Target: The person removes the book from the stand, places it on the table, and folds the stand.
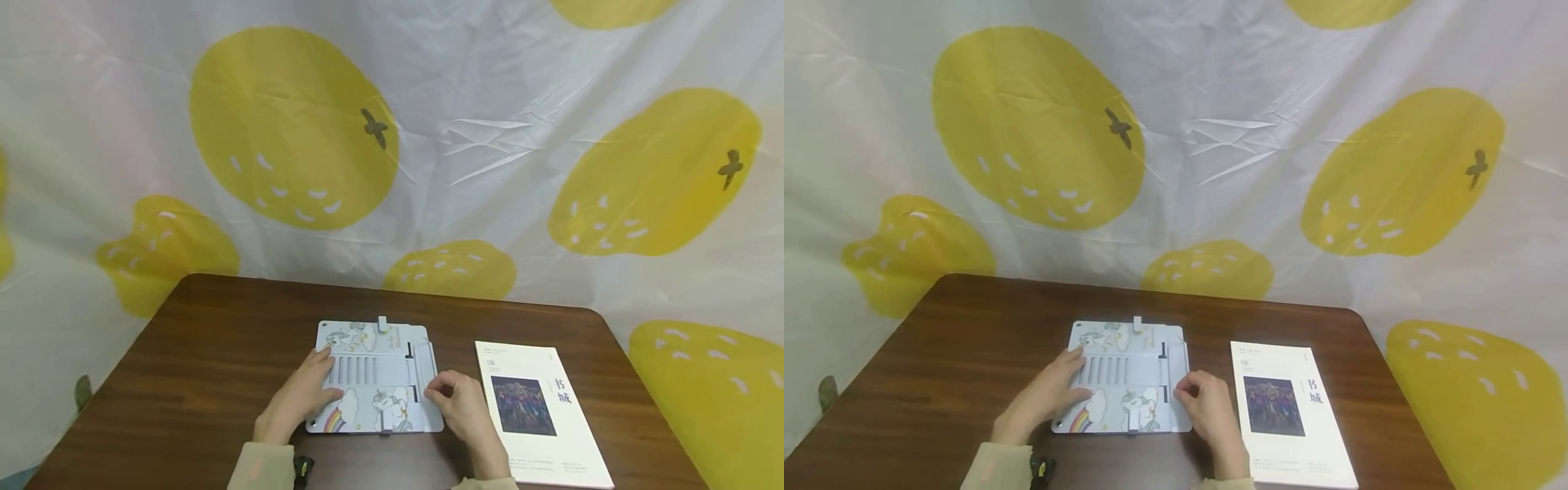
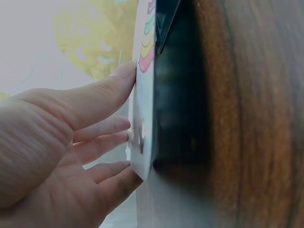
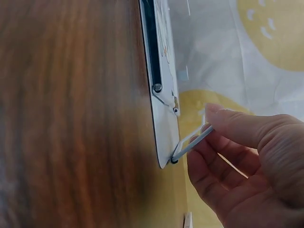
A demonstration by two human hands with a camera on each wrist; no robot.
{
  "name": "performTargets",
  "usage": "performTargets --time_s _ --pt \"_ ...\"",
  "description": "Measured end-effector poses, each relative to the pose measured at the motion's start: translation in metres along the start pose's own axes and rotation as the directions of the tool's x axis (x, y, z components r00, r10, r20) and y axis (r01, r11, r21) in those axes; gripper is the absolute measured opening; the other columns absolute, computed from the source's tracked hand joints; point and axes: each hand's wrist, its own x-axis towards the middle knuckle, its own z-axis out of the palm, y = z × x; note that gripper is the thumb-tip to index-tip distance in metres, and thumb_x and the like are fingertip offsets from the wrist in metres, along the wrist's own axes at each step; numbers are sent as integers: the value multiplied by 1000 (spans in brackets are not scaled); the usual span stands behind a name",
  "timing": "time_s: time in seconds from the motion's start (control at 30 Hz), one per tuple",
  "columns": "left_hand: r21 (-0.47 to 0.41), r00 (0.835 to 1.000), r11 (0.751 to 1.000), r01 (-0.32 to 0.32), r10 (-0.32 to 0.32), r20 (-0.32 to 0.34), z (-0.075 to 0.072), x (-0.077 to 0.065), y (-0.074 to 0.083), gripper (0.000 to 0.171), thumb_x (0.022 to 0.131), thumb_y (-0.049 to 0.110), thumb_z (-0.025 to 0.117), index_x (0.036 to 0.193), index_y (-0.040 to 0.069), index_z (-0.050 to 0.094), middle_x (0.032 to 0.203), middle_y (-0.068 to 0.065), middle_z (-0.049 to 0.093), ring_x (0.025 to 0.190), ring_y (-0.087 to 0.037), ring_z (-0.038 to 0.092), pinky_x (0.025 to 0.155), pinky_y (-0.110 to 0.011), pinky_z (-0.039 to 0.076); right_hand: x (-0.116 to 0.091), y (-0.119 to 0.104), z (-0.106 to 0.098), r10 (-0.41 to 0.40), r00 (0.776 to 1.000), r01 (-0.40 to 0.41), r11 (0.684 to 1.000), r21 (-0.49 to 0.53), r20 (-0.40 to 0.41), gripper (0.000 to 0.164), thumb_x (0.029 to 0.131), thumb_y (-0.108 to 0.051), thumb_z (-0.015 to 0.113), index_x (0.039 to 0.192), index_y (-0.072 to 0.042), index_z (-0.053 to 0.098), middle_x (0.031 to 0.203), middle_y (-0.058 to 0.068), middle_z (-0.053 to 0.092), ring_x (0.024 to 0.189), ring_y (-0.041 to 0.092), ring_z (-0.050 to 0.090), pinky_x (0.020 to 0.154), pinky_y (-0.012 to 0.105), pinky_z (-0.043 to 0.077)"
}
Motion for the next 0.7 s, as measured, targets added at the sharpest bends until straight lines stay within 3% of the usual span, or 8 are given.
performTargets --time_s 0.37,0.47,0.7 --pt "1 1000 1000 7 -7 3 -1 0 2 59 85 16 75 132 -12 52 149 -25 37 140 -44 25 113 -53 23 0 -10 5 -3 999 6 997 -81 45 21 74 0 78 66 -16 67 73 -4 66 69 13 59 62 32 48" --pt "1 1000 1000 4 -4 7 0 0 2 58 85 16 76 131 -12 53 149 -25 37 140 -44 26 113 -52 24 -1 -11 2 15 998 -11 998 -61 58 19 74 -1 79 67 -15 68 73 -4 66 69 13 59 63 32 47" --pt "0 1000 1000 2 -2 10 2 -1 -1 59 85 17 76 132 -11 53 150 -24 37 140 -43 26 113 -52 24 1 4 -5 41 984 -51 997 57 172 11 77 -6 81 75 -14 73 77 -7 66 71 10 57 62 26 48"
